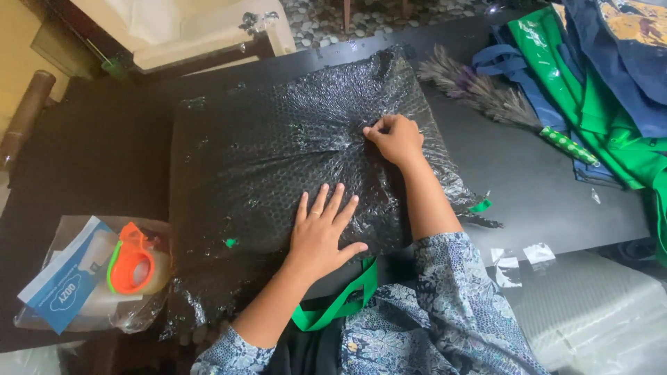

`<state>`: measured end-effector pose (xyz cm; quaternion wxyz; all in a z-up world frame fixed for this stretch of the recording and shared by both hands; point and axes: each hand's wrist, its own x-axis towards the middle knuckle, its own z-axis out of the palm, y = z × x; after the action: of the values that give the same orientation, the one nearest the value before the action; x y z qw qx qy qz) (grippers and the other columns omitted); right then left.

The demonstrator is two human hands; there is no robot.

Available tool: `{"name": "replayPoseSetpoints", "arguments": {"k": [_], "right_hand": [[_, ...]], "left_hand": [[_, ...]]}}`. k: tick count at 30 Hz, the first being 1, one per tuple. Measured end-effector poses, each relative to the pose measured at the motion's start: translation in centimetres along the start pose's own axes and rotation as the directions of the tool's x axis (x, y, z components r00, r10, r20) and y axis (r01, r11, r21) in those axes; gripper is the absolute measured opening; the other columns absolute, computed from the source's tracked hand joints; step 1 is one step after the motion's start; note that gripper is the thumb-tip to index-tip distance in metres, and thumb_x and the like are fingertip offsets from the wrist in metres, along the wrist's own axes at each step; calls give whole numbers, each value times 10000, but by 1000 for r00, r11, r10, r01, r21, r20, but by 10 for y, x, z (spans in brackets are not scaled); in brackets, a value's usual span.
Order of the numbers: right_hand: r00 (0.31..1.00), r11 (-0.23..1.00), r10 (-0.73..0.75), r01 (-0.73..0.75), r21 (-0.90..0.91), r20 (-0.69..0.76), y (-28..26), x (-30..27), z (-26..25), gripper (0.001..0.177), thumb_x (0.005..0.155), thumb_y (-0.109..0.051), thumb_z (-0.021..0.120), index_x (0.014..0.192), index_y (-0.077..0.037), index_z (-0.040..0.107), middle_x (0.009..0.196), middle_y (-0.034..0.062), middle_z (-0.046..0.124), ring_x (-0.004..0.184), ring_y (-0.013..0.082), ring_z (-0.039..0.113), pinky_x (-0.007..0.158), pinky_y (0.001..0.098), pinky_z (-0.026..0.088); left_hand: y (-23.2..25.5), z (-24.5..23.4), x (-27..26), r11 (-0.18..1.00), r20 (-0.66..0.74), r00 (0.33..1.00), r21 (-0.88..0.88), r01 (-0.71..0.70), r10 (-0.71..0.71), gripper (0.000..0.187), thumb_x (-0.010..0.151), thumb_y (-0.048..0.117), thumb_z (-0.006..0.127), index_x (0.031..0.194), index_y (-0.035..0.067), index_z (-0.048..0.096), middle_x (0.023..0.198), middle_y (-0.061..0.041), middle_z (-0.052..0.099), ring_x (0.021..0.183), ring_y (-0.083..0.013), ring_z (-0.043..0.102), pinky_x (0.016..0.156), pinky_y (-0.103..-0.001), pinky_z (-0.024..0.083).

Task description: The person uses a tape dispenser to cut pieces of clear tape and secures a black bubble-wrapped package on a table. They fold the bubble wrap edges and press the tape to seal the package, then flip it over to continue sealing the other side.

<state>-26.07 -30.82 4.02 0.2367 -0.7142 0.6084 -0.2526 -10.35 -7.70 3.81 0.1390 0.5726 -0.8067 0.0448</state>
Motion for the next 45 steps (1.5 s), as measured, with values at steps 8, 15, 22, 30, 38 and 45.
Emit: {"name": "replayPoseSetpoints", "arguments": {"k": [8,15,22,30,38,45], "right_hand": [[983,1000,15,-15,2,-181,-5,-8,9,340,748,-303,905,873,-164,622,965,67,597,982,350,645,822,517,472],[910,922,-229,90,-376,-345,-4,-21,26,170,736,-360,883,789,-300,733,946,-37,525,1027,240,542,804,412,421],[936,830,-320,201,-521,-149,-18,-55,7,312,929,-528,684,1057,-274,813,1123,57,625,1307,303,437,1057,547,271],[940,728,-302,334,-599,158,-36,-76,-7,1051,871,-935,351,1435,-90,620,1637,64,451,1617,317,83,1200,713,-54],[928,774,-201,348,-530,315,-35,-64,-7,1250,767,-1030,353,1513,-35,480,1641,61,419,1600,285,142,1189,748,-104],[934,815,-247,344,-466,257,-31,-71,-5,1167,840,-966,356,1518,-22,470,1639,92,416,1587,310,183,1173,761,-103]], "left_hand": [[2,2,1,1000,7,1000,16,6,-7,960,829,743,627,1573,173,417,1624,-208,364,1509,-434,288,1183,-674,165],[0,14,0,999,-65,998,41,-5,8,970,800,709,674,1575,185,418,1631,-201,364,1501,-446,305,1174,-684,190],[-3,32,-3,990,-155,988,140,-2,24,942,817,696,661,1584,215,403,1636,-176,369,1509,-418,314,1182,-666,211],[-6,43,-4,981,-223,974,191,7,37,875,868,691,603,1588,243,390,1636,-152,380,1515,-389,319,1191,-645,219],[-7,46,-4,985,-229,973,174,17,24,844,890,679,586,1589,247,390,1636,-147,381,1522,-382,314,1196,-637,215],[-8,46,-3,982,-237,971,188,16,29,836,901,682,565,1592,248,386,1633,-148,387,1523,-380,314,1194,-636,220]]}}
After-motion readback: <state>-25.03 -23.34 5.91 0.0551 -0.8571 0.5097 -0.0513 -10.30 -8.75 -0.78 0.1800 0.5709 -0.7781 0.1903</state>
